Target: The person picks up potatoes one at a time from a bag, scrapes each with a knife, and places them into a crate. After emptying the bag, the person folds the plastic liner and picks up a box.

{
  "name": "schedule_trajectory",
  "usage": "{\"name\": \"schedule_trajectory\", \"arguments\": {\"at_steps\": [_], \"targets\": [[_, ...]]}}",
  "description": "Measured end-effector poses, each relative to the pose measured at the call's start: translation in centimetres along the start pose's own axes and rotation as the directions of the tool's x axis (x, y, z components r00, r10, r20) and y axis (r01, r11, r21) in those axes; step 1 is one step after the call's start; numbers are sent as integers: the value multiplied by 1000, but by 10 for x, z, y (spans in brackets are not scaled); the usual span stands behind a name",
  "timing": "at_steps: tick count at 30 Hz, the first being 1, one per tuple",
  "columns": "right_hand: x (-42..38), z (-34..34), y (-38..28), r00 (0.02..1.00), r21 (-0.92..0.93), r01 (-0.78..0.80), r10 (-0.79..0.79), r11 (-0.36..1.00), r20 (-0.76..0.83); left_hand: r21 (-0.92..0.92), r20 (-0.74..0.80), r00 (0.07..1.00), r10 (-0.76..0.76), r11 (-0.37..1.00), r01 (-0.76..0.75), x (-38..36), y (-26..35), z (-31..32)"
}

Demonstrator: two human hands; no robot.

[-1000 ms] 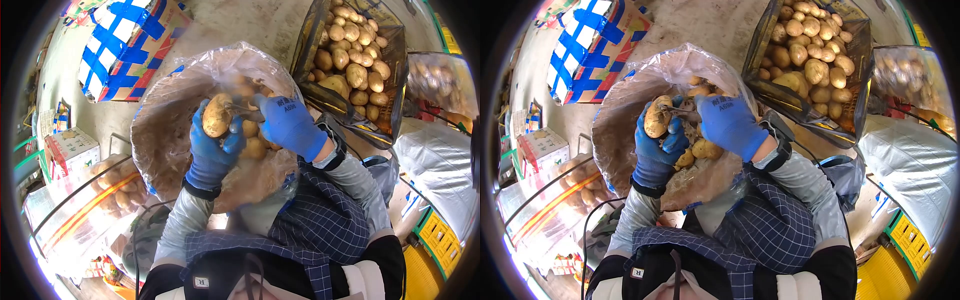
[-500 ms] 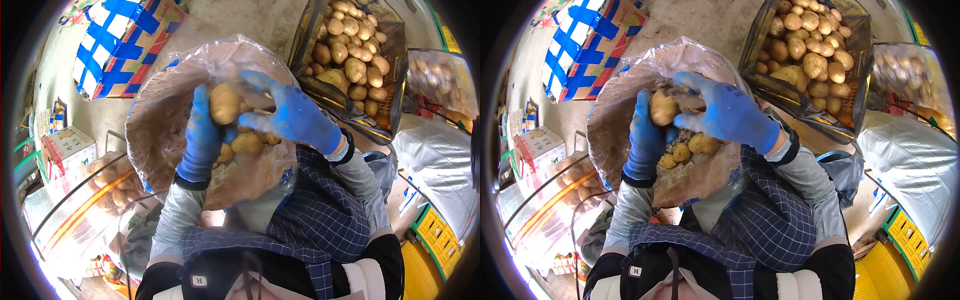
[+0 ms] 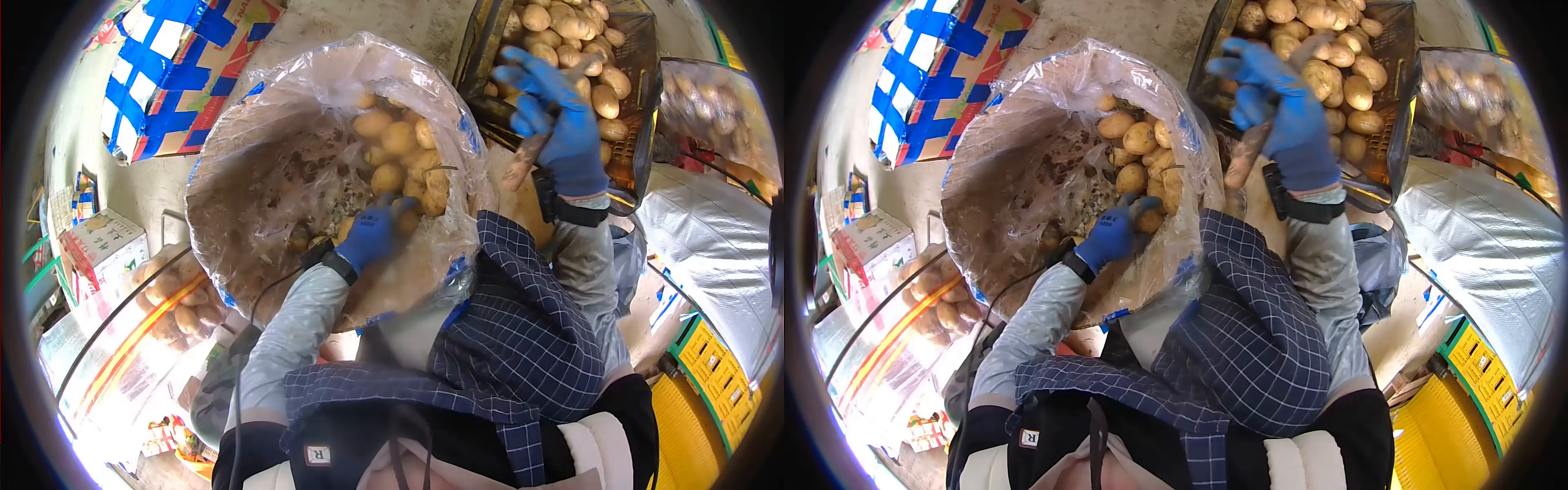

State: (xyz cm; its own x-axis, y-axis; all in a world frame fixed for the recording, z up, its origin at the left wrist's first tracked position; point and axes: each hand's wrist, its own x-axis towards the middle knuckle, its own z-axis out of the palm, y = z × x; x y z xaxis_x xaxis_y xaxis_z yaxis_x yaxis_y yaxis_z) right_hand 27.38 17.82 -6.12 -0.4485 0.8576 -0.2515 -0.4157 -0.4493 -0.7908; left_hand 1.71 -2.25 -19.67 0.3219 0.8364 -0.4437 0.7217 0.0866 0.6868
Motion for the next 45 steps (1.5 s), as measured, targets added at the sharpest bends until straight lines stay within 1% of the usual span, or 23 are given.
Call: {"name": "schedule_trajectory", "arguments": {"at_steps": [3, 5, 7, 9, 12, 15, 16, 19, 20, 23, 26, 28, 31, 33, 34, 35, 37, 38, 39, 40, 42, 44, 45], "targets": [[-2, 38, 11, 999, -389, 0, -14, 921, -34, -161, -42, 997, 68, 984, -74, 3, -12, 4], [-5, 43, 6, 992, -577, 106, -45, 810, 119, -665, 37, 997, -75, 743, 80, -6, -21, -11], [-18, 77, -8, 991, -593, -123, 132, 796, -28, -896, 26, 997, -78, 440, 58, -13, -7, -35], [-24, 79, 9, 983, -655, -56, 157, 754, 97, -955, -157, 987, -21, 257, -146, -23, 21, -69], [-30, 89, 41, 936, -599, 122, 109, 792, 335, -936, -171, 985, 11, 311, -166, -30, 46, -107], [-38, 103, 51, 905, -578, 176, 100, 797, 413, -991, 97, 967, 234, 110, 73, -37, 31, -124], [-35, 100, 50, 904, -654, 246, 74, 715, 421, -987, 57, 965, 256, 159, 16, -40, 33, -121], [-32, 105, 47, 912, -763, 306, 53, 570, 406, -1000, -9, 994, -107, -6, -10, -44, 68, -114], [-35, 109, 46, 918, -781, 299, 58, 548, 392, -990, -1, 997, -73, -142, -11, -46, 66, -120], [-37, 118, 17, 975, -692, 30, 131, 722, 179, -923, -320, 937, -142, 269, -274, -109, 89, -175], [-37, 114, 8, 990, -600, -42, 114, 799, 82, -675, -623, 734, -269, 659, -332, -252, 76, -248], [-43, 117, 4, 995, -584, -32, 83, 811, 61, -482, -805, 462, -372, 865, -143, -377, 62, -298], [-53, 128, -2, 995, -576, -12, 66, 818, 73, -389, -915, 1, -404, 882, 266, -559, 49, -360], [-57, 132, -5, 991, -561, 30, 48, 827, 124, -383, -924, -181, -338, 791, 477, -623, 51, -376], [-60, 133, -6, 989, -573, 28, 60, 819, 135, -220, -975, -163, -149, 726, 651, -612, 62, -366], [-64, 134, -7, 988, -583, 31, 63, 812, 140, 57, -992, -30, 123, 644, 763, -591, 56, -349], [-69, 133, -5, 987, -619, 17, 85, 785, 136, 433, -900, 265, 344, 652, 622, -488, 47, -291], [-70, 131, -3, 988, -638, 19, 83, 770, 129, 223, -917, 394, 66, 903, 368, -422, 48, -263], [-70, 129, -2, 989, -654, 21, 79, 757, 123, -144, -846, 486, -219, 972, 188, -356, 49, -235], [-70, 125, 0, 988, -635, 18, 83, 772, 129, -278, -681, 670, -295, 951, 137, -299, 45, -215], [-70, 115, 2, 988, -588, 9, 82, 809, 128, -80, -243, 960, -138, 989, 122, -200, 13, -166], [-70, 110, -3, 991, -575, 15, 64, 818, 116, 437, 14, 1000, -16, 899, 8, -137, -54, -98], [-71, 107, -7, 993, -571, 15, 56, 821, 107, 586, 221, 960, -170, 811, 9, -116, -61, -80]]}}
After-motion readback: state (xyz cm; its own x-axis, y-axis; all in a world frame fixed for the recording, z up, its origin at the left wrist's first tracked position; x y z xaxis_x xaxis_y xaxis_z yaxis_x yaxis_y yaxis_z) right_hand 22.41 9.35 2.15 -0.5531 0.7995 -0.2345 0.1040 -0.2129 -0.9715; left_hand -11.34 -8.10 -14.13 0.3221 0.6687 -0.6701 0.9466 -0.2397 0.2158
